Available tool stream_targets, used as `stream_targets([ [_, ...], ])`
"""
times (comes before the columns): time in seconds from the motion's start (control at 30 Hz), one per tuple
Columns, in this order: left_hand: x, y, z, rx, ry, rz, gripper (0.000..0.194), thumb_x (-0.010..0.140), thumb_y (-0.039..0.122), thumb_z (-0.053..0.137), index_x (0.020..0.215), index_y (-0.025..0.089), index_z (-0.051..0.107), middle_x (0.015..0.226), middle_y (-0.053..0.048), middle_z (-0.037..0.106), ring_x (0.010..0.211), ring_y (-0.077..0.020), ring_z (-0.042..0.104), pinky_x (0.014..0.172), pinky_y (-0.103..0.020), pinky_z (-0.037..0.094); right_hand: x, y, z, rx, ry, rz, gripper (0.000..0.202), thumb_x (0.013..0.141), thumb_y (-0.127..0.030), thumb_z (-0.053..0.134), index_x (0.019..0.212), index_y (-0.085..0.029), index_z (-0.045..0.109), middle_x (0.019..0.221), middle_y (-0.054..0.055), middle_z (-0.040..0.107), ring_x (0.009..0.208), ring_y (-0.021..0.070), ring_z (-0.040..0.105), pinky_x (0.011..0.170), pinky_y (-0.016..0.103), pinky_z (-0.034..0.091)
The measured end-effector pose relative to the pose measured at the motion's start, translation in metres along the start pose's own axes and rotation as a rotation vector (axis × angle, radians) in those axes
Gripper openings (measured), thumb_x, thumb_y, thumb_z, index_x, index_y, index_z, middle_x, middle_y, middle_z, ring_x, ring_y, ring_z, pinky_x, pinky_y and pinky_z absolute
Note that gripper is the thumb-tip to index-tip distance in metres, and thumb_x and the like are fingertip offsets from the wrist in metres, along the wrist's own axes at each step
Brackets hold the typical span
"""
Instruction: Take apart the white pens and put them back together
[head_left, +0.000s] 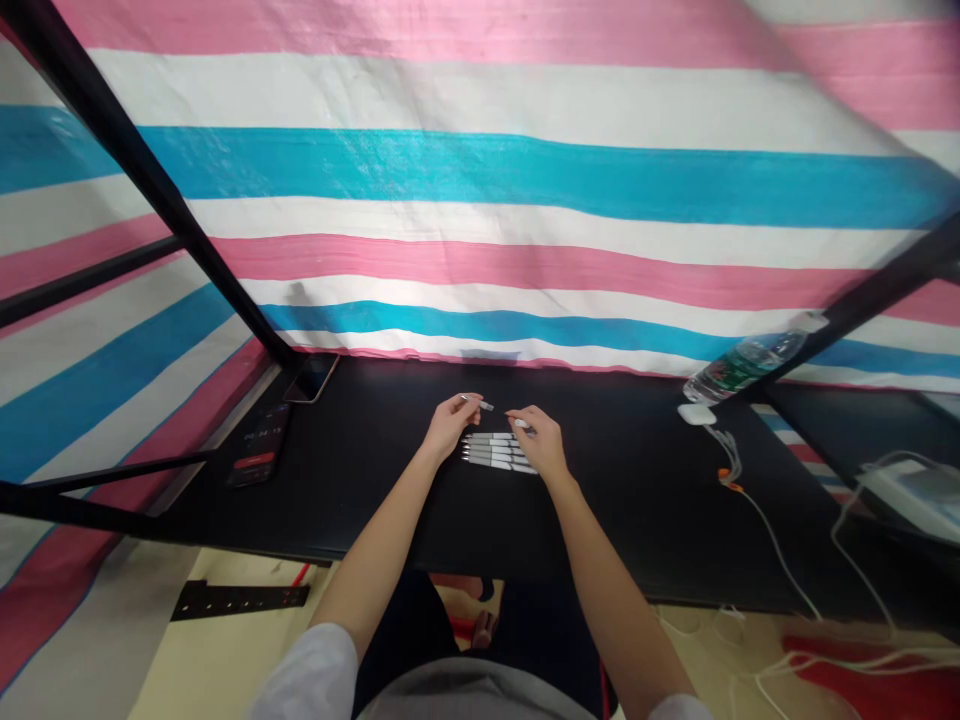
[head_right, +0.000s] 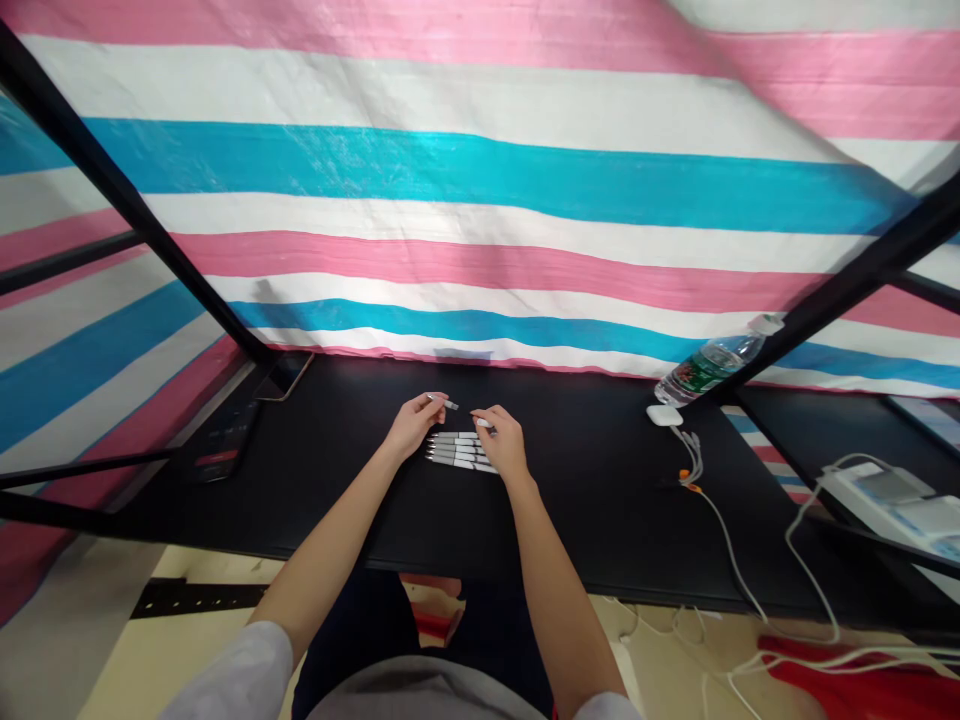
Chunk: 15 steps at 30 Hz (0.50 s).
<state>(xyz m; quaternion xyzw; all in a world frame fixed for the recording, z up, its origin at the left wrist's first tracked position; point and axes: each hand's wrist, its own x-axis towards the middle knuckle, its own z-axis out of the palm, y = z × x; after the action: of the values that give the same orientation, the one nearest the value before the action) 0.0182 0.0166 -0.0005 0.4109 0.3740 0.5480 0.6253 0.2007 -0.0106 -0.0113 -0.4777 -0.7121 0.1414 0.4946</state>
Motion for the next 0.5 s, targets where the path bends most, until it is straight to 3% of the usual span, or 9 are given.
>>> stream_targets([
  [0.13, -0.0027, -0.0010, 0.0020, 0.162, -0.050, 0.048, 0.031, 0.072, 0.038, 0.075, 0.088, 0.012, 0.069, 0.065, -0.001, 0.061, 0.061, -0.0106, 0.054, 0.065, -0.026, 0.044, 0.0001, -0.0020, -0.0001, 0.023, -0.050, -0.012, 0.030, 0.084, -0.018, 0.049, 0.101, -0.022, 0.073, 0.089, 0.005, 0.066, 0.081, 0.0171, 0.064, 0.071, 0.029, 0.053],
  [0.23, -0.0033, -0.0011, 0.0011, 0.202, -0.055, 0.061, 0.031, 0.073, 0.038, 0.074, 0.088, 0.012, 0.069, 0.065, -0.002, 0.063, 0.061, -0.0113, 0.056, 0.065, -0.026, 0.045, 0.0009, -0.0050, -0.0007, 0.085, -0.025, 0.042, 0.029, 0.084, -0.020, 0.052, 0.105, -0.022, 0.072, 0.091, 0.005, 0.070, 0.082, 0.0179, 0.066, 0.074, 0.030, 0.054],
  [0.5, -0.0061, 0.0009, 0.0009, 0.230, -0.163, 0.015, 0.032, 0.073, 0.038, 0.075, 0.090, 0.012, 0.069, 0.069, -0.004, 0.066, 0.063, -0.0122, 0.060, 0.066, -0.026, 0.047, 0.0016, -0.0096, 0.0009, 0.168, 0.042, 0.167, 0.022, 0.084, -0.033, 0.059, 0.093, -0.020, 0.073, 0.092, 0.007, 0.074, 0.083, 0.0202, 0.069, 0.076, 0.032, 0.055],
])
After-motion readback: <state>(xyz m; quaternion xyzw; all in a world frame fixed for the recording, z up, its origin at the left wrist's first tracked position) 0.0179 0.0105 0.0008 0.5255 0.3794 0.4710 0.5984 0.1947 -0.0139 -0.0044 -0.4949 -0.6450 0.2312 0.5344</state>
